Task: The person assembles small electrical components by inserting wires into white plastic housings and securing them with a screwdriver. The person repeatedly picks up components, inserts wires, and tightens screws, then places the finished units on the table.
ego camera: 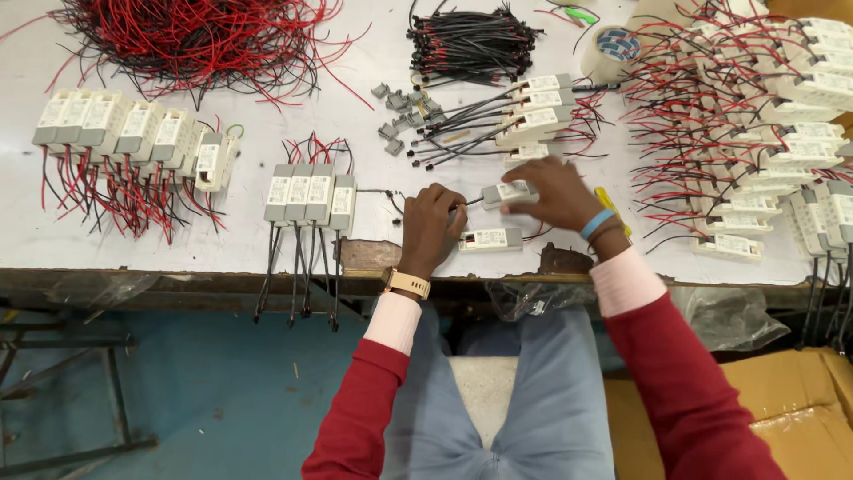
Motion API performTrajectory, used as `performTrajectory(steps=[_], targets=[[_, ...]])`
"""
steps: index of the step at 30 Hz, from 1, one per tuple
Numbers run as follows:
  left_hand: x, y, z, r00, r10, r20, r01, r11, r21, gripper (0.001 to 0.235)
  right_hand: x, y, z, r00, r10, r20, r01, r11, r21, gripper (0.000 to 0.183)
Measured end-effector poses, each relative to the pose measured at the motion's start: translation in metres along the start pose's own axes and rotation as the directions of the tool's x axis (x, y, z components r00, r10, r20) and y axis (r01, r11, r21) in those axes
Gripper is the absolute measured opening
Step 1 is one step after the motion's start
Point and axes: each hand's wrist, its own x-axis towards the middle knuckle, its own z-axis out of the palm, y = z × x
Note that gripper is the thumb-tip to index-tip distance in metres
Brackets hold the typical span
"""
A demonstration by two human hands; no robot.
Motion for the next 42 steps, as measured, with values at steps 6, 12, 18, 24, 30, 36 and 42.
performTrajectory(steps=[6,12,18,24,30,36,42], targets=[[-0.005,0.000,-0.003,0.992,0.126,-0.007,-0.127,0.990,-0.060,0.040,-0.022,-0.027,0.045,0.951,0.092,-0.296,-0.014,0.966,0.257,0.040],[-0.003,0.008,-0.012,0.991,0.129,-0.035,-0.132,0.984,-0.116,0.039,-0.022,-0.047,0.042,0.900,0.117,-0.420,-0.059,0.987,0.147,0.036],[-0.012,0.006,-0.012,0.990,0.110,-0.083,-0.121,0.981,-0.149,0.037,-0.027,-0.049,0.040,0.904,0.151,-0.401,-0.085,0.980,0.179,0.036],[-0.004,0.010,-0.011,0.994,-0.096,-0.049,0.089,0.986,-0.138,0.028,-0.019,-0.054,0.031,0.878,0.032,-0.478,0.002,0.997,0.071,0.035],[-0.003,0.010,-0.007,0.996,-0.025,-0.081,0.022,0.999,-0.037,0.040,-0.024,-0.045,0.041,0.877,0.156,-0.455,-0.067,0.977,0.204,0.014],[-0.009,0.024,-0.043,0.965,0.015,-0.263,0.014,0.994,0.107,0.038,-0.029,-0.035,0.047,0.854,0.193,-0.484,-0.063,0.960,0.273,0.014],[-0.038,-0.006,-0.102,0.798,-0.218,-0.562,0.423,0.867,0.264,0.040,-0.032,-0.032,0.051,0.858,0.210,-0.469,-0.067,0.950,0.305,0.009]])
